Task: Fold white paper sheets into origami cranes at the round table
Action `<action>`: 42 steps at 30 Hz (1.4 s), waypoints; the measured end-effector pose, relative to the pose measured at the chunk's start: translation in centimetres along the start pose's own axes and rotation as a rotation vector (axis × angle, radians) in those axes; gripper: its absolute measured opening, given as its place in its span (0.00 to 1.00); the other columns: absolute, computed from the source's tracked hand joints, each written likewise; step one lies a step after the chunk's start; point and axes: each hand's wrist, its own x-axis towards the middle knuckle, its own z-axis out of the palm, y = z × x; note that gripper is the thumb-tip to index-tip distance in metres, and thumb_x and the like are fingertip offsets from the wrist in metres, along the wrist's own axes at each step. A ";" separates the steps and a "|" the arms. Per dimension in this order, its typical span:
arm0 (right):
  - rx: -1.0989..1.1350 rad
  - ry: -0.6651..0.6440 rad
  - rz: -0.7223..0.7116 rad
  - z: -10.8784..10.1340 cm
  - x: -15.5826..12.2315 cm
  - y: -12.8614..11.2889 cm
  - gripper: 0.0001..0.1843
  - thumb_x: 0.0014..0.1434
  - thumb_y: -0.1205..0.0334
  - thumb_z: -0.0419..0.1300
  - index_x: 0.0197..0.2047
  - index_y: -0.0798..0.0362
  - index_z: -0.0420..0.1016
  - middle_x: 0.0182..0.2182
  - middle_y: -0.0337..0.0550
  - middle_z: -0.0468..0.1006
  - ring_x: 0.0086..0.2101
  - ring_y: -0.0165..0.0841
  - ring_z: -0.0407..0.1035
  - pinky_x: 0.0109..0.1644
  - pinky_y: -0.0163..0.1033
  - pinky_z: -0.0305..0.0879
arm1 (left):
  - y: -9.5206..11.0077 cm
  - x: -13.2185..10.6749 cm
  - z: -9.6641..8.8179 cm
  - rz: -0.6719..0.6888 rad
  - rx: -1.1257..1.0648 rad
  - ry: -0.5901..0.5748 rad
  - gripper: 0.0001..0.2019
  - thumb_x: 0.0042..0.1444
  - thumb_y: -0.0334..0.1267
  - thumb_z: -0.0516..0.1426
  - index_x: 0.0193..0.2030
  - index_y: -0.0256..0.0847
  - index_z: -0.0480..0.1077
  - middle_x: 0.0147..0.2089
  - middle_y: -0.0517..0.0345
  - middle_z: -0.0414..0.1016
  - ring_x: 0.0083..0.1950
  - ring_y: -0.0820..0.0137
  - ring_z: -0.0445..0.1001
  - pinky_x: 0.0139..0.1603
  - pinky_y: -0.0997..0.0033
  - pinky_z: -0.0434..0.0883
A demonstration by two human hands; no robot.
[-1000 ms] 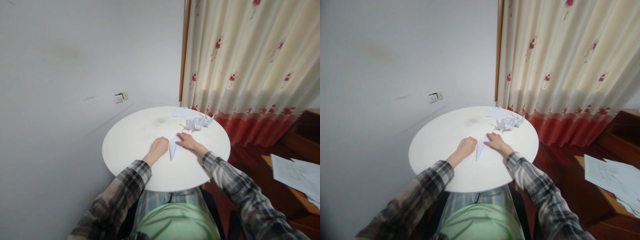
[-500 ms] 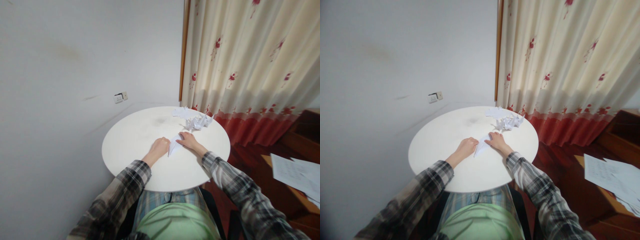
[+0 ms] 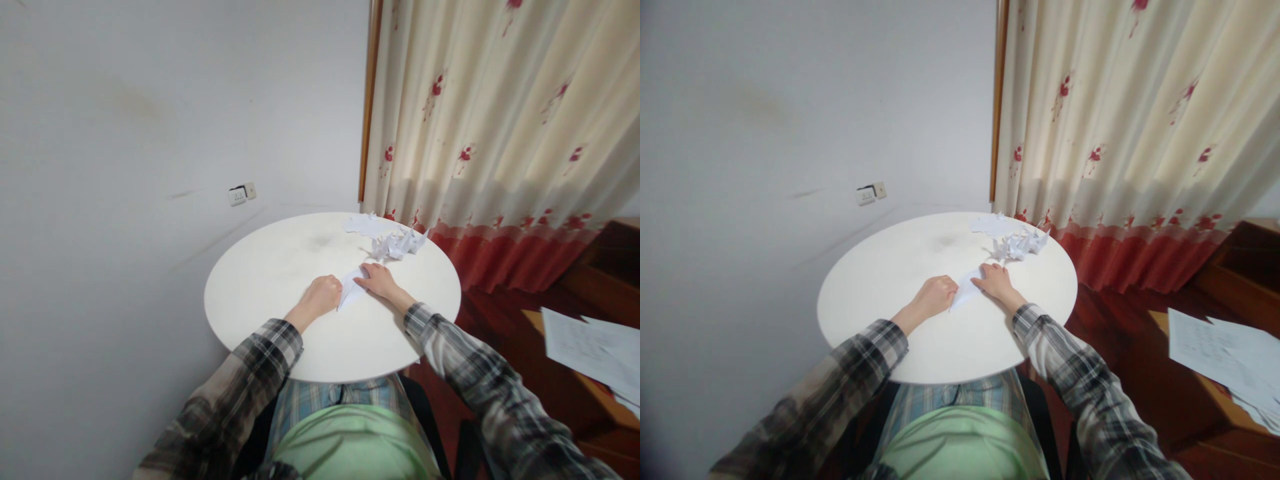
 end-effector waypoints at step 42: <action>0.109 0.017 -0.138 1.2 0.1 0.2 0.30 0.57 0.51 0.53 0.58 0.57 0.57 0.55 0.52 0.65 0.55 0.39 0.58 0.57 0.42 0.52 | -1.3 0.4 3.1 -0.224 -0.808 0.116 0.34 0.45 0.30 0.60 0.59 0.41 0.52 0.53 0.47 0.68 0.47 0.70 0.71 0.47 0.67 0.70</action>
